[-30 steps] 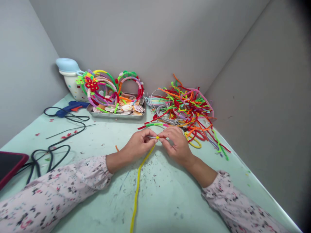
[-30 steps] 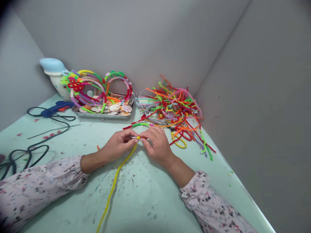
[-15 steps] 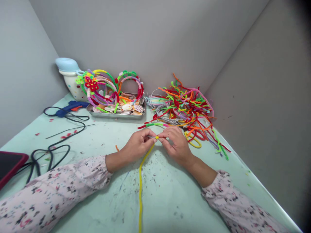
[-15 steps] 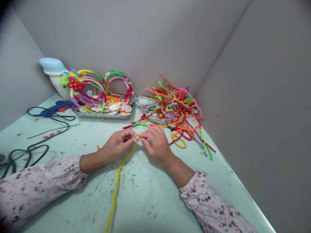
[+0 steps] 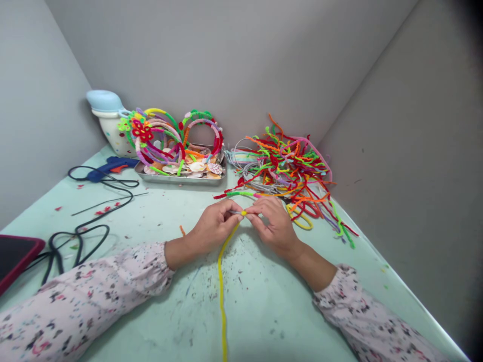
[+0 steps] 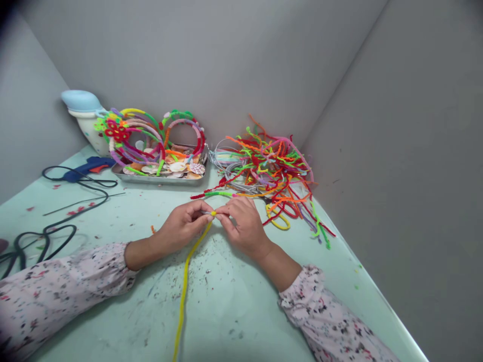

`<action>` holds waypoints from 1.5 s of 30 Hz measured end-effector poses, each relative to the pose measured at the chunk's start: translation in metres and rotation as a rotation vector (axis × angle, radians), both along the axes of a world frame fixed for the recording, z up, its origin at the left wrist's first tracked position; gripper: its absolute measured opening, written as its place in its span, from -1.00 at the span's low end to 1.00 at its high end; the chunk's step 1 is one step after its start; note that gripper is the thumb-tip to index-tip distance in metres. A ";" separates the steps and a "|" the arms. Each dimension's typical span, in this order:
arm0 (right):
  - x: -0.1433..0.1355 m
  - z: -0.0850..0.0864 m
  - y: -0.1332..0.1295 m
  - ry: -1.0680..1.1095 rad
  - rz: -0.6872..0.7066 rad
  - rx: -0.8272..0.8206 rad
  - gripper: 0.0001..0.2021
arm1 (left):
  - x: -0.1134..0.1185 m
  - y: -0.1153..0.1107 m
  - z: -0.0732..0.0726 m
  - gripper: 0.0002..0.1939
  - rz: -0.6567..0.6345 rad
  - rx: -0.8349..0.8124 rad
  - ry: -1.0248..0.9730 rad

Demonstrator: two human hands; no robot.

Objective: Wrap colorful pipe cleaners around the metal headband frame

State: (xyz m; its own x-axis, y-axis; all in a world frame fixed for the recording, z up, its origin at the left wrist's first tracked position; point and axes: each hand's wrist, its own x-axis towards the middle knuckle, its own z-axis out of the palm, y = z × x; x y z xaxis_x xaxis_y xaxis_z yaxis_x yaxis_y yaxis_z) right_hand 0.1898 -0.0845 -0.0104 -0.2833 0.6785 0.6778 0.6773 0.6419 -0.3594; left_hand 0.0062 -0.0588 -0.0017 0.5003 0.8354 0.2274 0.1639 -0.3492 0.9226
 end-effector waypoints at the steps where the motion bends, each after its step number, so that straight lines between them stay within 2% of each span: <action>1: 0.000 0.000 0.000 -0.002 -0.001 0.002 -0.92 | 0.000 0.000 -0.001 -0.87 -0.001 0.008 -0.001; 19: -0.001 0.002 0.001 -0.015 -0.013 0.025 -0.93 | 0.002 0.002 -0.003 -0.88 -0.003 -0.002 -0.028; 23: -0.001 0.002 0.000 0.004 -0.020 0.046 -0.88 | 0.003 0.001 -0.001 -0.88 0.006 0.001 -0.034; 29: 0.001 0.000 0.001 0.000 0.001 0.074 -0.88 | 0.002 0.000 0.001 -0.86 -0.033 -0.056 -0.097; 32: 0.002 -0.001 0.003 -0.013 -0.017 0.094 -0.87 | 0.002 0.000 0.001 -0.83 -0.046 -0.035 -0.106; 39: 0.003 0.003 0.003 0.033 -0.049 0.184 -0.84 | 0.004 -0.002 0.001 -0.80 0.077 0.131 -0.112; 45: 0.002 0.006 0.002 0.057 -0.103 0.214 -0.79 | 0.003 0.001 0.003 -0.84 0.126 0.077 -0.203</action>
State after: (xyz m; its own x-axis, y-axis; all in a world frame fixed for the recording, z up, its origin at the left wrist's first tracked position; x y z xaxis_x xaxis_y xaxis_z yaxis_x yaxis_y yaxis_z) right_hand 0.1923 -0.0826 -0.0044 -0.1770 0.5407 0.8224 0.7257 0.6362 -0.2621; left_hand 0.0089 -0.0580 0.0011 0.3309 0.8649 0.3775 0.0250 -0.4079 0.9127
